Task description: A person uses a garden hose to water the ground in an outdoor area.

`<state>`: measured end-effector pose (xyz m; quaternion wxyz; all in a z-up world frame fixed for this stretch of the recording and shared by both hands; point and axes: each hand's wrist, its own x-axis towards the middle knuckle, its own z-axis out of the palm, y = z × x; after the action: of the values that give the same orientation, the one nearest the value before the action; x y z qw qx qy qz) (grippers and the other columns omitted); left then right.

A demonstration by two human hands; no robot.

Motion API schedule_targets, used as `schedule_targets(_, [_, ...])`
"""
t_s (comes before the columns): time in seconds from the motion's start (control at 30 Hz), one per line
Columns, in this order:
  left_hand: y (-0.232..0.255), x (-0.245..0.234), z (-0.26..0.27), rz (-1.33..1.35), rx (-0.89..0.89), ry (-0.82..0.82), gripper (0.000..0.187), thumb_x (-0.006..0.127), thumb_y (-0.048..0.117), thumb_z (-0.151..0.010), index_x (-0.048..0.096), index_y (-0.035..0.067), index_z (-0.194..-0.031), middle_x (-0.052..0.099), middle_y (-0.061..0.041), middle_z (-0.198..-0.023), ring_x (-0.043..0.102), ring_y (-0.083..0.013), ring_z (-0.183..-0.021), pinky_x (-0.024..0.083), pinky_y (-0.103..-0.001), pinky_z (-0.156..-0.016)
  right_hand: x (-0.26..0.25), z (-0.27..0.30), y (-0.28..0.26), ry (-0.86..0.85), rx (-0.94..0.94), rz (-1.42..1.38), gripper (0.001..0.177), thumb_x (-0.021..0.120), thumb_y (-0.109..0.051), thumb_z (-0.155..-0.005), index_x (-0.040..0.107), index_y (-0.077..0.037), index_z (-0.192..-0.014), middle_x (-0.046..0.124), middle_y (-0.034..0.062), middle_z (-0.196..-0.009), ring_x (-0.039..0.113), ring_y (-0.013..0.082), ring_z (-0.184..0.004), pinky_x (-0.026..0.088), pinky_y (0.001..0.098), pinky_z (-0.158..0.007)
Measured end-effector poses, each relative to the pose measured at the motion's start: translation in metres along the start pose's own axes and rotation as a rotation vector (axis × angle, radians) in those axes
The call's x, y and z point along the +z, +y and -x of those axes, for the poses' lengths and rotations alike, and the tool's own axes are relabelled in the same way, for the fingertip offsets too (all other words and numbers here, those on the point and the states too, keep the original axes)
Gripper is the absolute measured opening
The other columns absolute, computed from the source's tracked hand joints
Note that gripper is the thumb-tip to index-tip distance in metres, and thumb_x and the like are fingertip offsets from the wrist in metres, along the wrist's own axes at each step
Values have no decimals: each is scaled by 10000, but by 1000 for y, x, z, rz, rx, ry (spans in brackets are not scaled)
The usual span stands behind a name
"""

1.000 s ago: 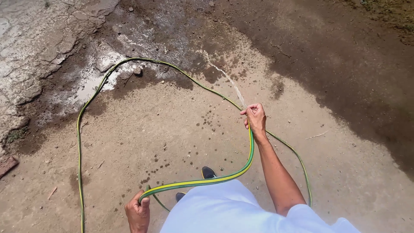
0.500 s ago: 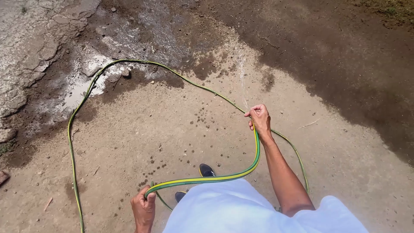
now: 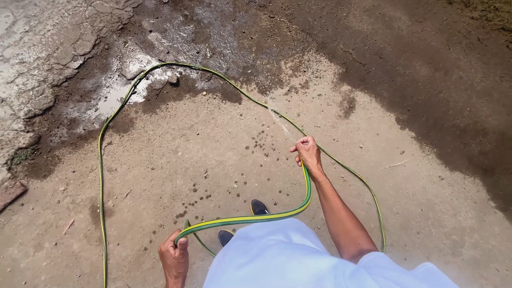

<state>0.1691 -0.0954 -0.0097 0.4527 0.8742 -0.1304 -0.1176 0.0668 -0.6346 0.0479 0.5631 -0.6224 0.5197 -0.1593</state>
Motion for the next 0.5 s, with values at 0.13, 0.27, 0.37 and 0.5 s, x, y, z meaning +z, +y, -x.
schedule_targets(0.13, [2,3,1,-13,21,10,848,406,955,-954,579,154,-738,325,53,-641,307,-143,-631,254,-395,-591,-2,3,-13,-24,30,36,120,607,-167,-1007,568,-149,-1119,884,78,-964,597,129,-488,449,289,-428])
schedule_targets(0.27, [5,6,-4,-3,11,7,890,385,971,-938,648,137,-776,357,45,-645,326,-145,-645,271,-394,-600,3,6,-18,-110,35,89,146,599,-185,-1014,591,-130,-1148,891,86,-983,602,118,-528,450,278,-453])
schedule_targets(0.37, [8,5,-5,-1,15,8,931,354,992,-922,675,128,-786,396,41,-623,349,-144,-622,285,-395,-587,11,1,-11,-132,46,88,108,616,-168,-1025,596,-133,-1126,894,91,-966,608,109,-514,455,268,-441])
schedule_targets(0.5, [8,5,-9,0,18,9,958,341,998,-915,684,116,-774,428,28,-603,372,-146,-590,293,-407,-573,12,-5,-8,-107,25,100,99,642,-166,-1039,614,-136,-1130,897,67,-944,633,87,-505,467,251,-422])
